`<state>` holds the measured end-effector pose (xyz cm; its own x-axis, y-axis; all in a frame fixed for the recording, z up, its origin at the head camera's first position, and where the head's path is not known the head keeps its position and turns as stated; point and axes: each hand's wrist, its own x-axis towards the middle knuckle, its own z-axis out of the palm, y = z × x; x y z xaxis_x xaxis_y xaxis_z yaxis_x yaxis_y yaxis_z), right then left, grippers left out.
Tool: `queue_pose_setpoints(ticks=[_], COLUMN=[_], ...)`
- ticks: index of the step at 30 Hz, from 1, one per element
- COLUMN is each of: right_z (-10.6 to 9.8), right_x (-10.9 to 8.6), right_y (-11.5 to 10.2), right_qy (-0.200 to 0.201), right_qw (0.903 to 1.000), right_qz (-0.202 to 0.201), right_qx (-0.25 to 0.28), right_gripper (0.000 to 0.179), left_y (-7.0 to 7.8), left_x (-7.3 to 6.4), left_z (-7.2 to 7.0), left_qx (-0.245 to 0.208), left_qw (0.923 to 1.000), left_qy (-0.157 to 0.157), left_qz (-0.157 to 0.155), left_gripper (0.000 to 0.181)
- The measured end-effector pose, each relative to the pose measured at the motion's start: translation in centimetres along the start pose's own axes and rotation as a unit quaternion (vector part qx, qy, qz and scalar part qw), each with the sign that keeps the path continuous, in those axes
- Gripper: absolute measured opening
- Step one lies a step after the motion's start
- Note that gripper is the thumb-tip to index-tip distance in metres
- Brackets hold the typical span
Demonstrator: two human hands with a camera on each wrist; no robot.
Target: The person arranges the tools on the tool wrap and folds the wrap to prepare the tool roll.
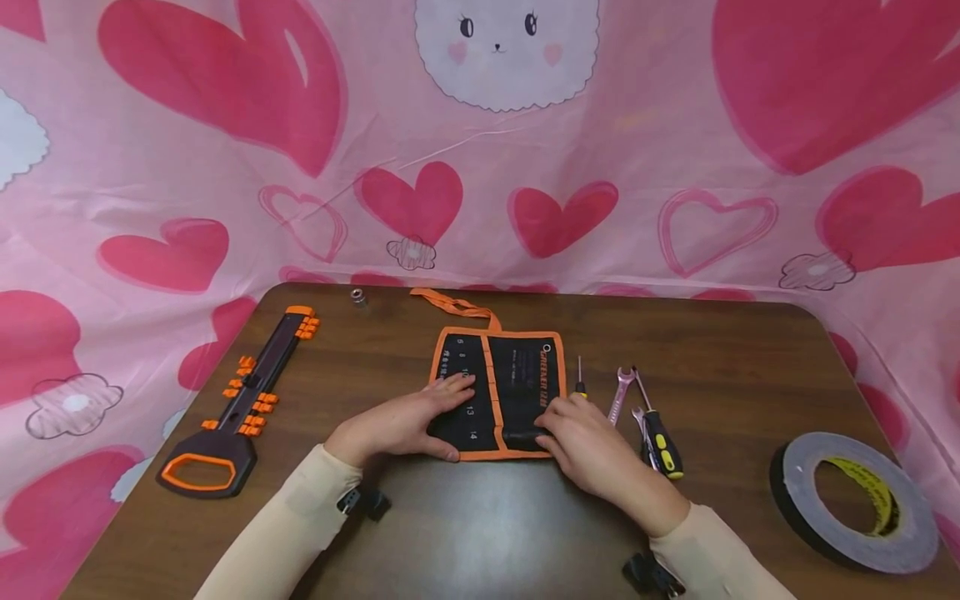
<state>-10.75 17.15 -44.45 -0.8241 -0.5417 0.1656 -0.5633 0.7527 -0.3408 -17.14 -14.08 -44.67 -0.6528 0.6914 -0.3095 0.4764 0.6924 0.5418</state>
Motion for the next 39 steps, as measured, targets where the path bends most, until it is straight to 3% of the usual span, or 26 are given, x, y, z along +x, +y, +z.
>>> queue_pose_setpoints(ticks=[4, 11, 17, 23, 31, 39], right_z=[0.1, -0.3, -0.1, 0.0, 0.1, -0.1], right_x=[0.2, 0.2, 0.0, 0.4, 1.0, 1.0], right_y=[-0.1, -0.5, -0.6, -0.7, -1.0, -1.3], right_qy=[-0.007, -0.043, -0.024, -0.011, -0.028, -0.059], right_qw=[1.0, 0.9961, 0.9992, 0.9999, 0.9996, 0.9964], right_qz=[-0.002, 0.063, 0.024, -0.006, 0.004, 0.053], right_qx=[0.006, 0.044, 0.022, -0.009, 0.003, 0.031], right_gripper=[0.013, 0.028, 0.013, 0.011, 0.013, 0.025], left_y=[0.0, -0.2, -0.2, -0.1, -0.2, -0.3], left_x=[0.1, 0.1, 0.1, 0.1, 0.2, 0.2], left_z=[-0.1, 0.3, 0.5, 0.3, 0.1, 0.3], left_qx=[0.0, -0.003, -0.006, -0.006, 0.001, 0.002], left_qw=[1.0, 1.0, 1.0, 1.0, 1.0, 1.0], left_qy=[0.0, -0.003, -0.004, 0.003, 0.007, 0.004], left_qz=[-0.003, -0.007, -0.003, 0.001, 0.005, 0.005], left_gripper=[0.096, 0.097, 0.097, 0.096, 0.096, 0.096])
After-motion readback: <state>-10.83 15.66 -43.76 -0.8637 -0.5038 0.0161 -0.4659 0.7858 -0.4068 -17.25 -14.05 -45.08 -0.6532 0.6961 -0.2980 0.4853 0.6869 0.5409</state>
